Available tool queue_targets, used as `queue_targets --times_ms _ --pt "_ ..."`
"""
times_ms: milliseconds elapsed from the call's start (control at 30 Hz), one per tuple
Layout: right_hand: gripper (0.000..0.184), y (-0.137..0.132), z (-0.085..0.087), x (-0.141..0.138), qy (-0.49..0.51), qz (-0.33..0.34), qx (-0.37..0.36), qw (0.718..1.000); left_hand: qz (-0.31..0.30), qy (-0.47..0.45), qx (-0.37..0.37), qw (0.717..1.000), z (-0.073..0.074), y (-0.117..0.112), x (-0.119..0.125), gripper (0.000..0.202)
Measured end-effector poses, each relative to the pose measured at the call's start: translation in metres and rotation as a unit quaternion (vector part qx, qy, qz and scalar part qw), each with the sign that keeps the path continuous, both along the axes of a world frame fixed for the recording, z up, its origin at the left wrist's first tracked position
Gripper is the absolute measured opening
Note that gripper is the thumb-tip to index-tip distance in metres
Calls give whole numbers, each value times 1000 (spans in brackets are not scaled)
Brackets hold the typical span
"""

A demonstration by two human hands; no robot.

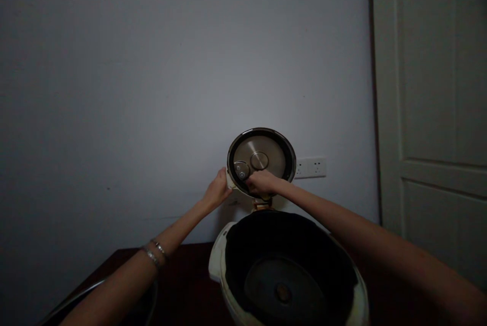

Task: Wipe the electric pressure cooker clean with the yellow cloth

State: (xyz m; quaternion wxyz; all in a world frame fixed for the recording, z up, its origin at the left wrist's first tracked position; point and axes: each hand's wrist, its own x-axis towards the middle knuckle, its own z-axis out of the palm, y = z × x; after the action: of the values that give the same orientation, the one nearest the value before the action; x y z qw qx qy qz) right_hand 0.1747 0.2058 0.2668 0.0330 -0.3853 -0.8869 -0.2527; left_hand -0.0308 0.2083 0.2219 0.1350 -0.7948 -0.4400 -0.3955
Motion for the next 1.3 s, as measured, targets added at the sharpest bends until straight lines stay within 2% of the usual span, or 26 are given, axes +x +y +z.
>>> queue_targets --times_ms 133,233,333,467,533,600,700,800,967,1100,1200,1300 --pt "25 1 -2 6 -27 -19 -14 999 -1 -2 3 1000 0 0 -1 68" --pt "22 3 5 20 -29 -42 -16 999 -14 -1 6 1000 1 -1 -1 68" --pt "24 2 28 48 5 -64 -1 998 -28 1 9 1000 0 0 -1 69" --pt "23 -2 65 96 54 -76 83 992 -20 9 16 1000 -4 4 -4 72" --pt "22 -5 76 116 44 -72 130 988 -21 13 26 999 -5 6 -4 73" --pt "23 -5 79 128 4 -59 159 986 -25 12 34 999 -5 7 -4 73" --pt "24 -2 73 136 -51 -45 181 981 -26 6 37 999 -4 5 -4 72" --pt "21 3 59 133 -57 -55 189 979 -22 3 30 999 -3 4 -5 72" --pt "22 4 21 116 -97 -69 116 986 -22 9 41 999 -5 6 -7 72" --pt "20 -2 -5 94 -79 -57 66 993 -15 2 41 999 -4 6 -5 72" --pt "19 -6 -11 79 -60 -47 27 997 -18 8 43 999 -4 6 -4 73" --pt "24 -7 -11 64 -49 10 -14 999 -18 12 49 999 -5 9 -4 72"
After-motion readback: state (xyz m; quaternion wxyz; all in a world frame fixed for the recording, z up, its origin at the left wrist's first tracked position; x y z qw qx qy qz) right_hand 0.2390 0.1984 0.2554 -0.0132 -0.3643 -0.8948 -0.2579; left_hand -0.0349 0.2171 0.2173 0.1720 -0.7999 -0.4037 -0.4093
